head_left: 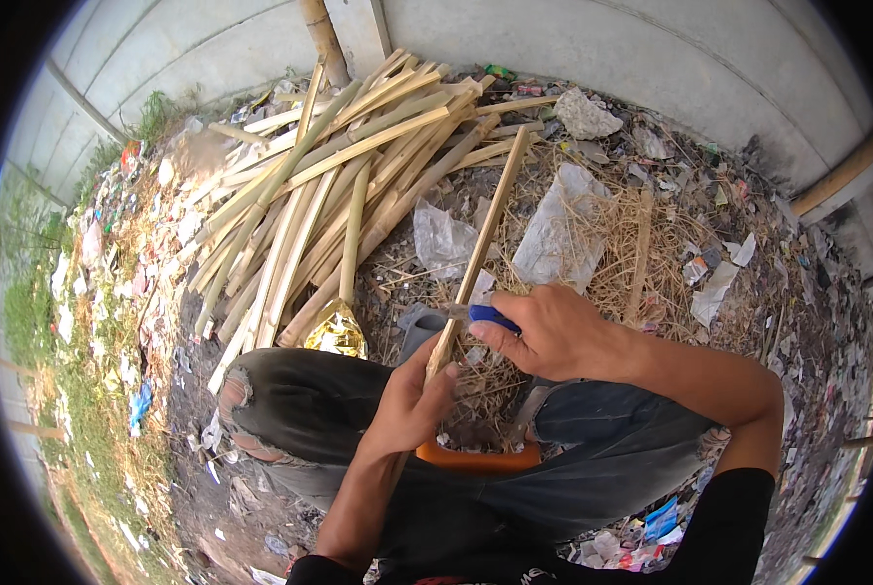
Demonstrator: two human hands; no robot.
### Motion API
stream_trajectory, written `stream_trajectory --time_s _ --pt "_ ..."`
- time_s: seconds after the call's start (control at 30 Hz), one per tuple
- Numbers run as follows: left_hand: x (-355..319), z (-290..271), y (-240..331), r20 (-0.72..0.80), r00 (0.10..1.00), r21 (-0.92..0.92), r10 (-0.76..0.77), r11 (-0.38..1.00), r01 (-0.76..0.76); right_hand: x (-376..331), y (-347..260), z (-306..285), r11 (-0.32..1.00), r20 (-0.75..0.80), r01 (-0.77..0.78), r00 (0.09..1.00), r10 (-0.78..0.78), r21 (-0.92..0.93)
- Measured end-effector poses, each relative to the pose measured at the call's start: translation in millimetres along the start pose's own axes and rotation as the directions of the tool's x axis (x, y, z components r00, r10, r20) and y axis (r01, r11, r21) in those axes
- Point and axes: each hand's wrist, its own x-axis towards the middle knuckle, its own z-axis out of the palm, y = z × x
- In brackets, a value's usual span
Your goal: The person sits on a small stool and uses a blue utility knife to split long bamboo poles into thin strips. They hold the pole vertically and slice downwards, separating the material into usable slats which are then placed on a pile.
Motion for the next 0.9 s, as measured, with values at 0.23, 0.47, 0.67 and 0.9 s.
stream_trajectory --time_s 0.23,0.47,0.67,0.9 --pt "2.7 -9.1 -8.5 -0.136 0.981 0.403 0.137 0.912 -0.071 14.8 10.8 25.8 0.983 -0.048 0.129 0.99 -0.136 -0.128" --pt "-12.8 -7.8 -10.2 -0.06 0.994 0.338 0.095 0.939 -0.07 39.0 138.8 -84.0 0.91 -0.57 -0.412 0.758 0.318 -0.041" --pt "-4.0 -8.7 -7.7 -0.001 0.992 0.185 0.128 0.975 -0.126 21.6 95.7 -76.0 0.957 -0.496 -0.29 0.83 0.255 0.006" --pt "1.9 -12.1 -14.0 -0.048 0.975 0.315 0.216 0.93 -0.19 10.2 5.9 10.2 0.997 0.011 0.038 0.999 -0.037 -0.073"
